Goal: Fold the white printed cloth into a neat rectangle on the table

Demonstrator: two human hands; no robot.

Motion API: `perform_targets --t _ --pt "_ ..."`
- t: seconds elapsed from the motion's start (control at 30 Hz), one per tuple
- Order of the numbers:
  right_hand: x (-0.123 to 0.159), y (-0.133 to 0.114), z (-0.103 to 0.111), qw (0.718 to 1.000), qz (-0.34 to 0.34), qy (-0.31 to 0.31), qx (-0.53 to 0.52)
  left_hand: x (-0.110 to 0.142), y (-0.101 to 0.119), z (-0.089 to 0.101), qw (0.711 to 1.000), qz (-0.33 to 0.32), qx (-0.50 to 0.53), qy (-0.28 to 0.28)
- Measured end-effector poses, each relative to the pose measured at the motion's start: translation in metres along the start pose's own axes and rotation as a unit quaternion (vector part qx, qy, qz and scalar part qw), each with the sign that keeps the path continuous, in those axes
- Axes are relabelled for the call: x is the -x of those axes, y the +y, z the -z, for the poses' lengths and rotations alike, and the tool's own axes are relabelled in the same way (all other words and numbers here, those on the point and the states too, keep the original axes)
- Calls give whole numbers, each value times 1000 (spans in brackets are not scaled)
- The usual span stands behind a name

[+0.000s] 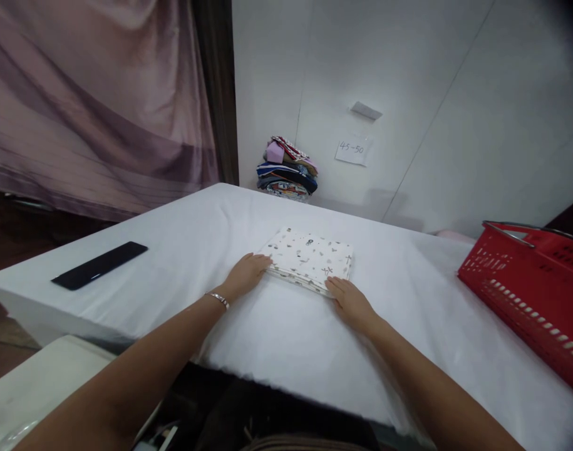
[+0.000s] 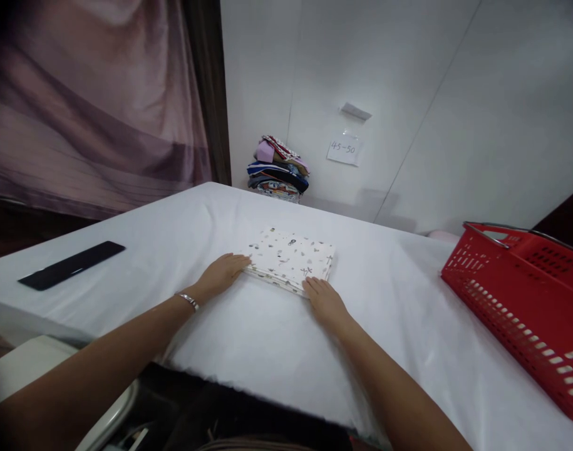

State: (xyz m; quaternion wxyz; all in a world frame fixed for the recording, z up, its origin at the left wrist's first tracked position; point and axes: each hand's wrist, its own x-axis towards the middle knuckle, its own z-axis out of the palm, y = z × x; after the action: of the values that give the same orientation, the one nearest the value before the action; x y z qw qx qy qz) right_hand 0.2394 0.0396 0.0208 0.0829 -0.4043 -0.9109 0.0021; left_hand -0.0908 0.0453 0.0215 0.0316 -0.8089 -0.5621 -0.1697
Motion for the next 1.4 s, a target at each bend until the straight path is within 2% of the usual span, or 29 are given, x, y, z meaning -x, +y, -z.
perform_targets --t 0.1,0.17,0.3,0.4,0.53,0.73,0.97,1.4 --pt "-9 -5 5 999 4 23 -35 -4 24 11 1000 2 22 19" --pt "-20 -11 7 998 8 43 -55 -11 45 17 998 -30 40 34" --pt "-41 -24 6 995 -21 81 -54 -26 71 10 993 -87 72 43" --pt "-46 -29 2 992 -54 101 -56 -32 72 -6 990 -66 113 59" --pt "-42 -31 -4 988 -63 125 -71 -30 65 -21 981 -37 169 83" --pt "-42 -29 -9 988 -54 126 -65 -25 64 -26 975 -36 179 123" --pt "-40 -29 -10 984 -43 155 -74 -25 70 -25 986 -77 108 103" --pt "-42 -35 -14 991 -65 113 -27 -25 79 -21 998 -39 7 44"
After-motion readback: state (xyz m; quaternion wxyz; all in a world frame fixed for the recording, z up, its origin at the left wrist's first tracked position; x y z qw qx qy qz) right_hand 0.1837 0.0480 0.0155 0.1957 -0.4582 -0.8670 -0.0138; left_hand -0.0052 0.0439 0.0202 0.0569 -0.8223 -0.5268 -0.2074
